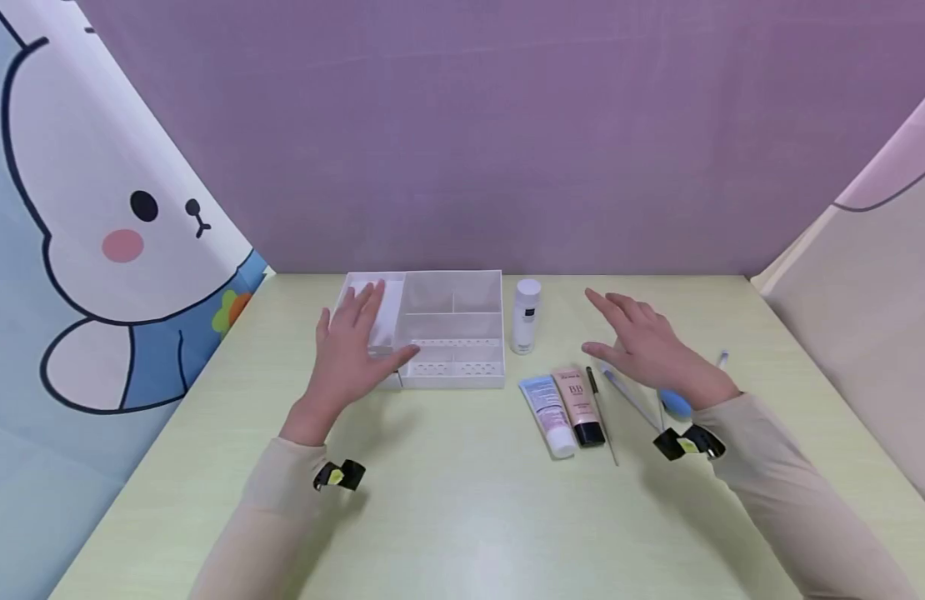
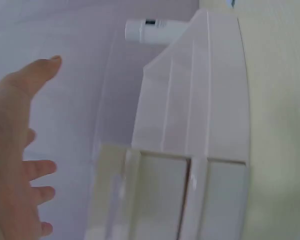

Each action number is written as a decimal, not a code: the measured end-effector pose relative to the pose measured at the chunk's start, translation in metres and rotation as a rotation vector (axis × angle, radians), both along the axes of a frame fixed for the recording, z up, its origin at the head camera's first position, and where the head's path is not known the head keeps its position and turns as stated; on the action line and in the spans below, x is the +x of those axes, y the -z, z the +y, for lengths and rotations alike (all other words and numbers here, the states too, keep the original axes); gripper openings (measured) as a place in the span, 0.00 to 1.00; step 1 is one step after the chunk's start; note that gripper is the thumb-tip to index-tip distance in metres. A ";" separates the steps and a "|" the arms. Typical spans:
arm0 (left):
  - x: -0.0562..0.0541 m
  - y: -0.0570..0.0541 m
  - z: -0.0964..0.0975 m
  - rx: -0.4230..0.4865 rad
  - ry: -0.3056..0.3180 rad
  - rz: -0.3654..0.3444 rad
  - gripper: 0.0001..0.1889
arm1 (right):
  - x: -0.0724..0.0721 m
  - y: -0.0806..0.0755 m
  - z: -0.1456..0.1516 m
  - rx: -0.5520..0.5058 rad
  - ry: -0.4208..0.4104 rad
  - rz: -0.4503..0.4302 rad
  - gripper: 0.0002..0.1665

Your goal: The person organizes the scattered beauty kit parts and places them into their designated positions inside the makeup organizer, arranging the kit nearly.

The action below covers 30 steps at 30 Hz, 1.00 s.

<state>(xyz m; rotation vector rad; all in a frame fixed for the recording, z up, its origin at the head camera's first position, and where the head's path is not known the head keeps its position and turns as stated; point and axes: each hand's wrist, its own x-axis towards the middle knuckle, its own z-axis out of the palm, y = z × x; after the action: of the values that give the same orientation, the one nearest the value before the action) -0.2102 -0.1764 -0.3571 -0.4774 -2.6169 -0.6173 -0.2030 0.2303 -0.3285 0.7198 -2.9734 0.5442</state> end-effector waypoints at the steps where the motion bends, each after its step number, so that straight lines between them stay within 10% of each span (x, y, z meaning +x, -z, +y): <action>1: -0.001 0.001 -0.003 0.033 -0.012 0.008 0.52 | -0.001 0.000 -0.001 -0.019 -0.003 0.005 0.46; 19: -0.017 0.037 -0.037 0.457 -0.152 -0.095 0.56 | -0.045 0.040 -0.031 -0.397 0.027 -0.007 0.45; 30: -0.024 0.052 -0.042 0.667 -0.093 -0.117 0.53 | -0.070 0.056 -0.057 -0.613 -0.004 -0.018 0.43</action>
<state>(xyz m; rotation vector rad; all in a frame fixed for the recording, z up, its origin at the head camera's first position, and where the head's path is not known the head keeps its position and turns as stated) -0.2346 -0.2185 -0.4090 -0.1088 -2.3176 -1.4377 -0.2727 0.1731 -0.3844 0.6466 -2.5736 1.3713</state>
